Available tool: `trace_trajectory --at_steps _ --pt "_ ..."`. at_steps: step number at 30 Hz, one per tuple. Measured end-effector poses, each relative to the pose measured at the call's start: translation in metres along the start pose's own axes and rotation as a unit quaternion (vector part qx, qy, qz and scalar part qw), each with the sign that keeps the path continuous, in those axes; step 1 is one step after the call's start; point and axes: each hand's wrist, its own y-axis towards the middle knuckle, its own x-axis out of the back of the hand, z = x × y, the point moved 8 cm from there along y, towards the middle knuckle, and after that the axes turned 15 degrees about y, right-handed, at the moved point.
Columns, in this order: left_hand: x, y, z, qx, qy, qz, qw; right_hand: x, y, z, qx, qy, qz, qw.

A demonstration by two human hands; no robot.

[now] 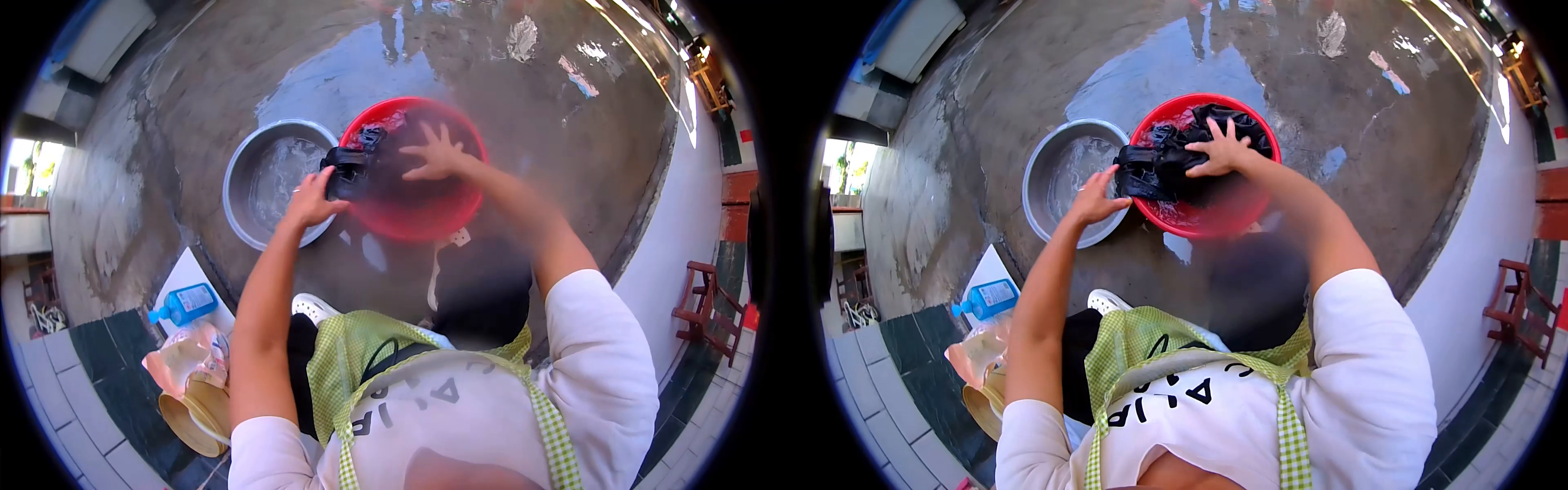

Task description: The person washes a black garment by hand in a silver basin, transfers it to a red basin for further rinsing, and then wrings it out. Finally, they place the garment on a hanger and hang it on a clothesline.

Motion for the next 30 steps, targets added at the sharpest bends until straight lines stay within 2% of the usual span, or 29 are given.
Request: trace_trajectory --at_steps 1,3,4,8,12,17,19,20,21,22,23,24,25,26,27,28,29,30 --pt "-0.020 0.015 -0.008 -0.014 -0.007 0.011 1.000 -0.016 0.000 -0.009 -0.022 0.063 0.029 0.997" --pt "-0.035 0.025 -0.041 -0.005 0.008 0.004 1.000 -0.035 -0.002 -0.012 -0.009 0.042 0.035 0.998" --pt "-0.047 0.033 -0.056 0.007 0.033 0.040 0.999 -0.039 -0.004 -0.010 -0.009 0.024 0.045 0.999" --pt "-0.085 0.058 -0.092 0.003 0.016 0.021 1.000 -0.061 0.006 -0.016 0.013 0.029 0.078 0.996" --pt "-0.119 0.069 -0.092 -0.012 0.085 0.132 0.987 -0.098 0.025 -0.033 0.022 0.009 0.132 0.991" --pt "-0.153 0.085 -0.085 -0.025 0.095 0.184 0.978 -0.149 0.061 -0.061 0.003 0.017 0.161 0.987" --pt "-0.174 0.099 -0.077 -0.034 0.100 0.184 0.977 -0.215 0.096 -0.101 -0.023 0.020 0.283 0.959" --pt "-0.199 0.111 -0.069 -0.069 0.137 0.207 0.966 -0.206 0.087 -0.097 -0.026 0.022 0.287 0.957" --pt "-0.218 0.111 -0.062 -0.101 0.172 0.233 0.952 -0.161 0.071 -0.071 0.044 -0.005 0.204 0.978" --pt "-0.182 0.110 -0.074 -0.097 0.083 0.225 0.966 -0.120 0.057 -0.044 0.114 -0.029 0.123 0.985" --pt "-0.166 0.111 -0.077 -0.097 0.096 0.227 0.964 -0.094 0.063 -0.038 0.067 0.058 0.096 0.991" --pt "-0.188 0.129 -0.091 -0.282 0.045 0.228 0.931 -0.106 0.085 -0.049 0.031 0.053 0.148 0.987" --pt "-0.180 0.131 -0.075 -0.201 -0.046 0.246 0.947 -0.106 0.101 -0.051 0.015 0.069 0.160 0.985" --pt "-0.250 0.158 -0.025 -0.120 -0.086 0.176 0.973 -0.095 0.114 -0.050 0.006 0.107 0.148 0.983" --pt "-0.207 0.154 -0.044 -0.088 -0.011 0.122 0.989 -0.087 0.120 -0.045 0.002 0.158 0.135 0.978" --pt "-0.183 0.134 -0.054 -0.073 -0.018 0.152 0.985 -0.078 0.119 -0.040 -0.002 0.209 0.127 0.970" --pt "-0.150 0.126 -0.050 0.015 -0.145 0.102 0.984 -0.068 0.112 -0.033 0.003 0.249 0.124 0.960" --pt "-0.124 0.115 -0.039 0.104 -0.263 0.042 0.958 -0.061 0.105 -0.026 0.019 0.277 0.131 0.952"
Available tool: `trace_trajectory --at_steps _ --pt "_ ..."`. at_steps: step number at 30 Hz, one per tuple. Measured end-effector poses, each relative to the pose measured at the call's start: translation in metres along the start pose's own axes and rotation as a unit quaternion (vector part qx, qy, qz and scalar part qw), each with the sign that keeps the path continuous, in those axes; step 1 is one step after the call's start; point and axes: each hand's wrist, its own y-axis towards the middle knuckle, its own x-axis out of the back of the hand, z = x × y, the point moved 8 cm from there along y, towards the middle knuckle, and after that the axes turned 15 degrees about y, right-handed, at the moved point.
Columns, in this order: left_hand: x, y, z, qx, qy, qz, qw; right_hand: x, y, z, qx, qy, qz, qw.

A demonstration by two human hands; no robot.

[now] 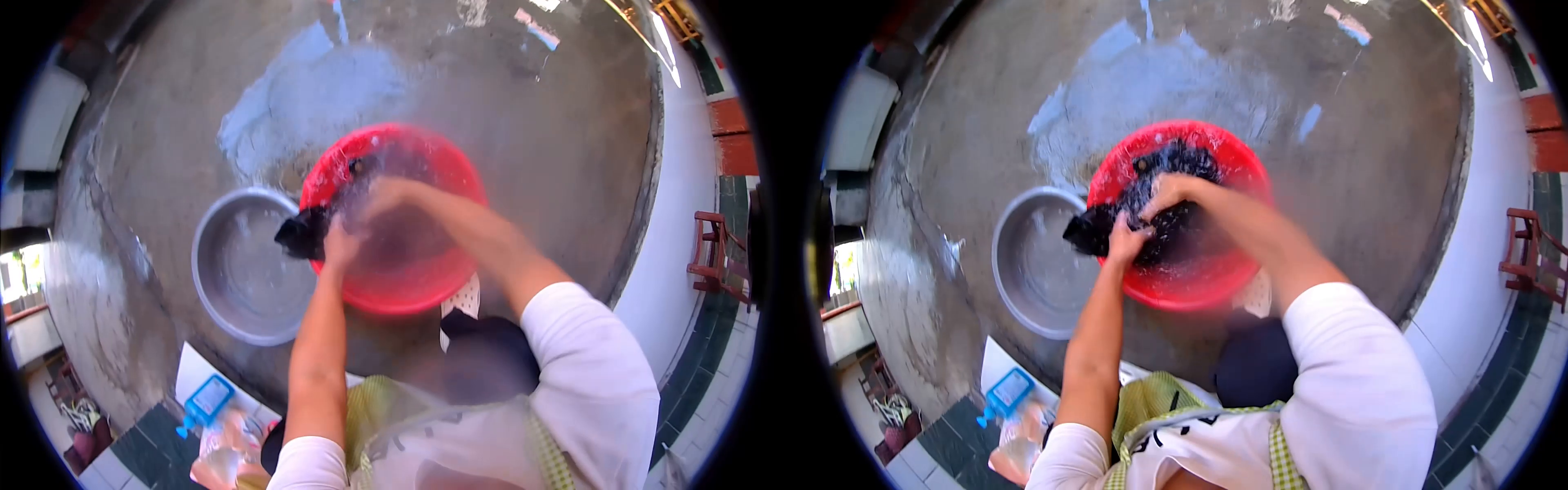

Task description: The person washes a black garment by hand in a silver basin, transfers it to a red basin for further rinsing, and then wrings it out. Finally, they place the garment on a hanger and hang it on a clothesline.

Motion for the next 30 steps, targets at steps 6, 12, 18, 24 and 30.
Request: trace_trajectory --at_steps 6,12,18,24,30 --pt "-0.002 -0.030 -0.017 -0.105 0.104 0.220 0.964 0.071 -0.101 0.023 -0.033 -0.075 -0.197 0.977" --pt "-0.038 -0.004 -0.006 -0.084 -0.163 0.123 0.975 0.054 -0.037 0.010 -0.069 -0.200 -0.264 0.941" --pt "0.006 -0.060 -0.055 0.013 -0.422 0.205 0.883 0.044 -0.075 0.002 0.059 0.231 -0.141 0.961" --pt "-0.048 -0.098 -0.058 -0.119 0.231 0.168 0.951 0.000 -0.169 0.022 0.208 -0.262 -0.132 0.933" --pt "-0.100 -0.085 -0.035 -0.131 0.309 0.225 0.915 -0.040 -0.104 -0.014 0.112 -0.369 -0.069 0.920"
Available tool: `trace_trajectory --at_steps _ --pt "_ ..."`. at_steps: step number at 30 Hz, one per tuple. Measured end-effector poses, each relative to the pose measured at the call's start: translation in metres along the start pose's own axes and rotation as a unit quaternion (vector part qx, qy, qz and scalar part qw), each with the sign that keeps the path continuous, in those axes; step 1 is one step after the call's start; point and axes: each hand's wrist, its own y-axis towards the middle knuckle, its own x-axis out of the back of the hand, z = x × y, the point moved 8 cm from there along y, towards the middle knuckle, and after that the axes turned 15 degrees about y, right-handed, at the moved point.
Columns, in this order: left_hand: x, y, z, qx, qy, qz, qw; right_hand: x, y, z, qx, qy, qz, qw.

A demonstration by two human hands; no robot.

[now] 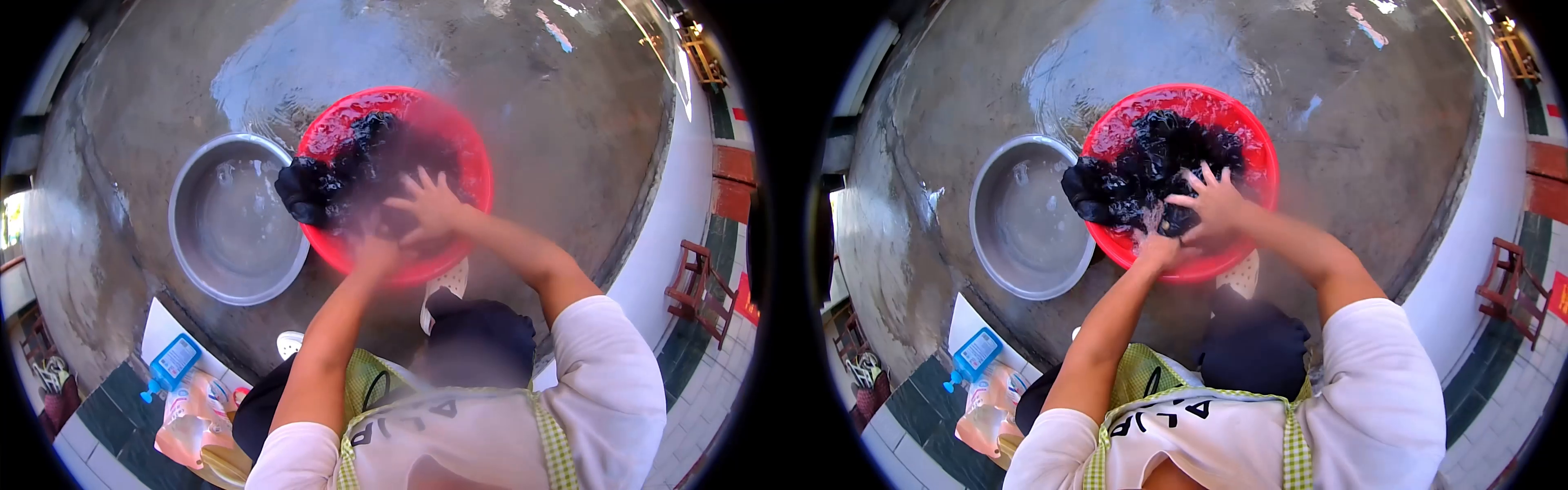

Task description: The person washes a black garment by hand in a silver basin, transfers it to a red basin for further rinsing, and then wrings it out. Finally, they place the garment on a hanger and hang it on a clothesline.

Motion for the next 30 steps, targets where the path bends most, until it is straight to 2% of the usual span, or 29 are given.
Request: trace_trajectory --at_steps 2,3,4,5,6,7,8,9,10,11,12,13,14,16,17,18,19,20,22,23,24,25,26,28,30 --pt "-0.022 0.014 0.014 0.006 -0.070 0.070 0.995 -0.009 0.019 -0.011 -0.013 0.007 0.030 0.999" --pt "0.003 0.010 0.012 -0.023 0.019 -0.091 0.995 -0.030 0.031 -0.026 0.004 -0.004 0.022 1.000" --pt "0.025 0.000 0.008 -0.050 0.108 -0.246 0.962 -0.032 0.040 -0.027 0.020 -0.013 0.014 1.000" --pt "0.016 0.015 0.015 -0.045 0.121 -0.240 0.962 -0.034 0.048 -0.032 0.022 -0.014 0.016 1.000" --pt "0.007 0.031 0.022 -0.040 0.135 -0.233 0.962 -0.032 0.054 -0.034 -0.042 -0.022 0.108 0.993" --pt "-0.001 0.048 0.038 0.009 0.094 -0.143 0.985 -0.033 0.055 -0.038 -0.105 -0.029 0.198 0.974" --pt "-0.012 0.060 0.052 0.058 0.052 -0.049 0.996 -0.026 0.060 -0.039 -0.103 -0.029 0.200 0.974" --pt "0.039 0.030 0.036 0.036 0.031 0.013 0.999 -0.022 0.067 -0.045 -0.138 0.039 0.204 0.968" --pt "0.045 0.029 0.041 0.041 0.033 0.015 0.999 -0.018 0.075 -0.048 -0.170 0.110 0.207 0.957" --pt "0.057 0.026 0.044 0.037 -0.064 -0.039 0.997 -0.012 0.085 -0.046 -0.207 0.277 0.194 0.918" --pt "0.067 0.023 0.046 0.032 -0.161 -0.095 0.982 -0.029 0.109 -0.048 0.003 0.032 0.236 0.971" --pt "0.065 0.021 0.052 0.047 -0.294 -0.095 0.950 -0.009 0.116 -0.060 -0.130 0.102 0.159 0.973" --pt "0.060 0.018 0.060 0.059 -0.420 -0.091 0.901 0.009 0.113 -0.072 -0.261 0.171 0.077 0.947" --pt "0.063 0.009 0.072 0.027 -0.433 -0.146 0.889 0.038 0.102 -0.070 -0.131 0.277 -0.033 0.951" --pt "0.054 0.008 0.083 0.031 -0.475 -0.107 0.873 0.043 0.079 -0.084 -0.156 0.483 -0.088 0.857" --pt "0.044 0.005 0.091 0.036 -0.516 -0.066 0.853 0.046 0.050 -0.094 -0.175 0.664 -0.137 0.714" --pt "0.061 -0.017 0.087 0.047 -0.625 -0.040 0.778 0.051 0.024 -0.103 -0.169 0.659 -0.147 0.718" --pt "0.085 -0.036 0.082 0.038 -0.622 -0.062 0.780 0.057 0.001 -0.109 -0.162 0.654 -0.160 0.722" --pt "0.117 -0.053 0.071 0.001 -0.538 -0.096 0.837 0.075 -0.030 -0.087 -0.087 0.576 -0.156 0.798" --pt "0.128 -0.058 0.063 -0.005 -0.537 -0.093 0.839 0.076 -0.039 -0.091 -0.090 0.385 -0.126 0.910" --pt "0.143 -0.065 0.048 -0.067 -0.476 -0.103 0.871 0.090 -0.048 -0.071 -0.109 0.319 -0.110 0.935" --pt "0.153 -0.072 0.033 -0.127 -0.412 -0.112 0.895 0.102 -0.050 -0.054 -0.087 0.223 -0.129 0.962" --pt "0.163 -0.079 0.014 -0.173 -0.339 -0.168 0.910 0.110 -0.049 -0.039 -0.063 0.124 -0.143 0.980" --pt "0.165 -0.093 -0.029 -0.211 -0.177 -0.139 0.951 0.116 -0.030 -0.005 0.058 0.313 -0.118 0.941" --pt "0.148 -0.103 -0.057 -0.259 -0.029 -0.146 0.954 0.103 -0.008 0.002 0.080 0.227 -0.198 0.950"
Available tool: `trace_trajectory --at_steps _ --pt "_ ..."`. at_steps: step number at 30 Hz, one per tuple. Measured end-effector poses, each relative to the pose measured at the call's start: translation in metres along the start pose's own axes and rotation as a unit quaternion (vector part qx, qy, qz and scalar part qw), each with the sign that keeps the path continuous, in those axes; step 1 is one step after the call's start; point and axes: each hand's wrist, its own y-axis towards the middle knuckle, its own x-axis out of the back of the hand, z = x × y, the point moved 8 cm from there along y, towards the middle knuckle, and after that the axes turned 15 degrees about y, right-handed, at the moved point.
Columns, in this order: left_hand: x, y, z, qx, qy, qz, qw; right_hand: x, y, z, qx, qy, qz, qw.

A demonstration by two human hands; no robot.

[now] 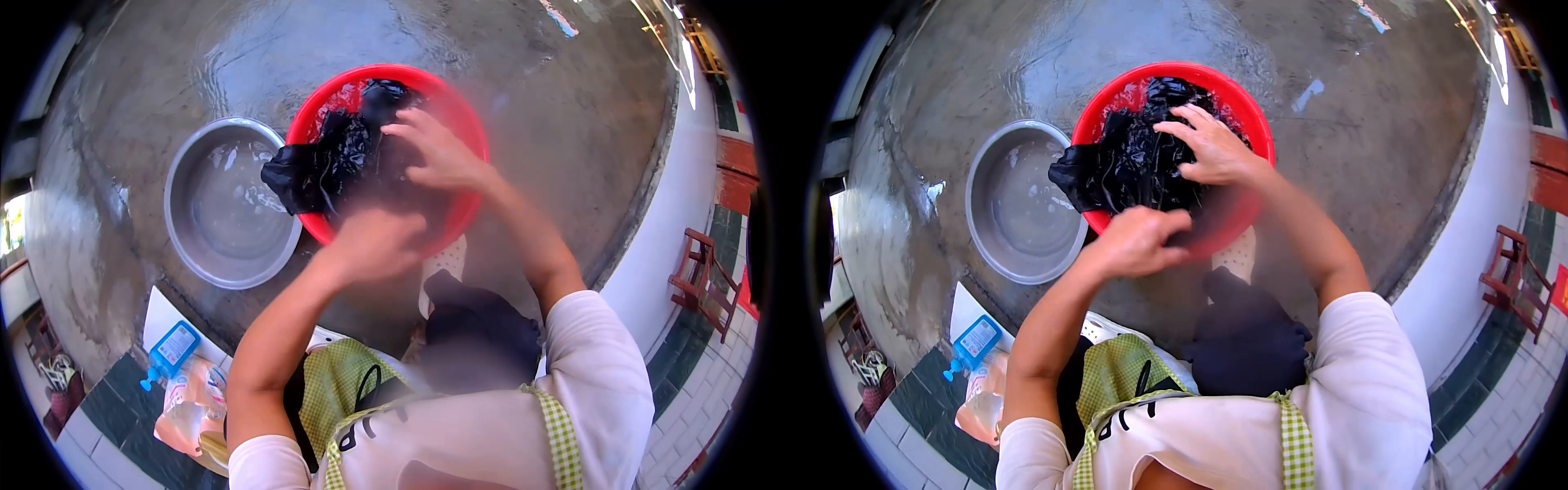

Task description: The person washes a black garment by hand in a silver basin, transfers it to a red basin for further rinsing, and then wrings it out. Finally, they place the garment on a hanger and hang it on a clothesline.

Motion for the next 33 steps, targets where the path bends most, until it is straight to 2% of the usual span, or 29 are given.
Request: trace_trajectory --at_steps 2,4,5,6,8,9,10,11,12,14,15,16,17,18,20,22,24,26,28,29,30,31,32,33 --pt "-0.029 -0.011 0.003 0.035 0.046 0.098 0.994 -0.027 0.011 -0.032 -0.064 -0.056 0.004 0.996" --pt "-0.043 -0.023 0.027 0.097 0.083 0.174 0.977 -0.043 0.005 -0.058 -0.123 -0.187 0.048 0.973" --pt "-0.051 -0.034 0.047 0.133 0.091 0.198 0.967 -0.041 -0.001 -0.065 -0.124 -0.183 0.005 0.975" --pt "-0.059 -0.046 0.069 0.134 0.115 0.173 0.969 -0.037 -0.004 -0.069 -0.127 -0.183 -0.017 0.975" --pt "-0.060 -0.065 0.097 0.154 0.147 0.172 0.962 -0.037 -0.010 -0.116 -0.165 -0.078 -0.060 0.981" --pt "-0.058 -0.071 0.105 0.154 0.147 0.174 0.962 -0.023 -0.011 -0.111 -0.170 0.047 -0.119 0.977" --pt "-0.053 -0.074 0.113 0.160 0.070 0.147 0.973 -0.010 -0.017 -0.091 -0.186 0.070 -0.148 0.969" --pt "-0.049 -0.072 0.119 0.167 -0.008 0.119 0.979 -0.007 -0.021 -0.071 -0.167 0.066 -0.129 0.975" --pt "-0.047 -0.067 0.123 0.167 -0.011 0.119 0.979 -0.006 -0.028 -0.054 -0.149 0.061 -0.107 0.981" --pt "-0.015 -0.068 0.152 0.306 0.014 -0.067 0.949 -0.004 -0.044 -0.025 -0.108 0.109 -0.074 0.985" --pt "-0.020 -0.066 0.153 0.311 0.010 -0.065 0.948 -0.006 -0.053 -0.016 -0.101 0.079 -0.065 0.990" --pt "-0.022 -0.058 0.147 0.292 0.110 -0.082 0.947 -0.011 -0.061 -0.014 -0.160 0.001 0.002 0.987" --pt "-0.023 -0.049 0.137 0.268 0.211 -0.101 0.935 -0.006 -0.063 -0.004 -0.152 -0.036 0.022 0.987" --pt "-0.029 -0.044 0.134 0.305 0.231 -0.070 0.921 -0.001 -0.063 0.003 -0.143 -0.074 0.040 0.986" --pt "-0.052 -0.026 0.141 0.363 0.183 0.016 0.913 0.016 -0.048 0.012 -0.094 -0.082 -0.027 0.992" --pt "-0.045 -0.005 0.090 0.253 0.229 0.028 0.940 0.018 -0.023 0.015 0.001 -0.121 -0.071 0.990" --pt "-0.064 0.008 0.049 0.090 0.250 -0.026 0.964 -0.002 0.006 0.008 0.065 -0.135 -0.067 0.986" --pt "-0.087 0.007 0.025 0.018 0.248 -0.100 0.963 -0.038 0.033 0.002 0.081 -0.170 -0.021 0.982" --pt "-0.100 0.007 0.027 0.037 0.228 -0.067 0.971 -0.058 0.054 -0.022 0.032 -0.047 -0.046 0.997" --pt "-0.100 0.006 0.031 0.054 0.204 -0.054 0.976 -0.055 0.063 -0.042 -0.021 0.005 -0.108 0.994" --pt "-0.092 0.006 0.031 0.053 0.203 -0.052 0.976 -0.047 0.065 -0.053 -0.064 -0.016 -0.168 0.984" --pt "-0.073 0.005 0.041 0.105 0.097 -0.126 0.982 -0.045 0.069 -0.060 -0.072 -0.023 -0.160 0.984" --pt "-0.057 0.002 0.056 0.154 -0.011 -0.197 0.968 -0.044 0.073 -0.067 -0.082 -0.029 -0.153 0.984" --pt "-0.041 -0.002 0.073 0.191 -0.053 -0.286 0.937 -0.047 0.075 -0.079 -0.073 -0.025 -0.149 0.986"
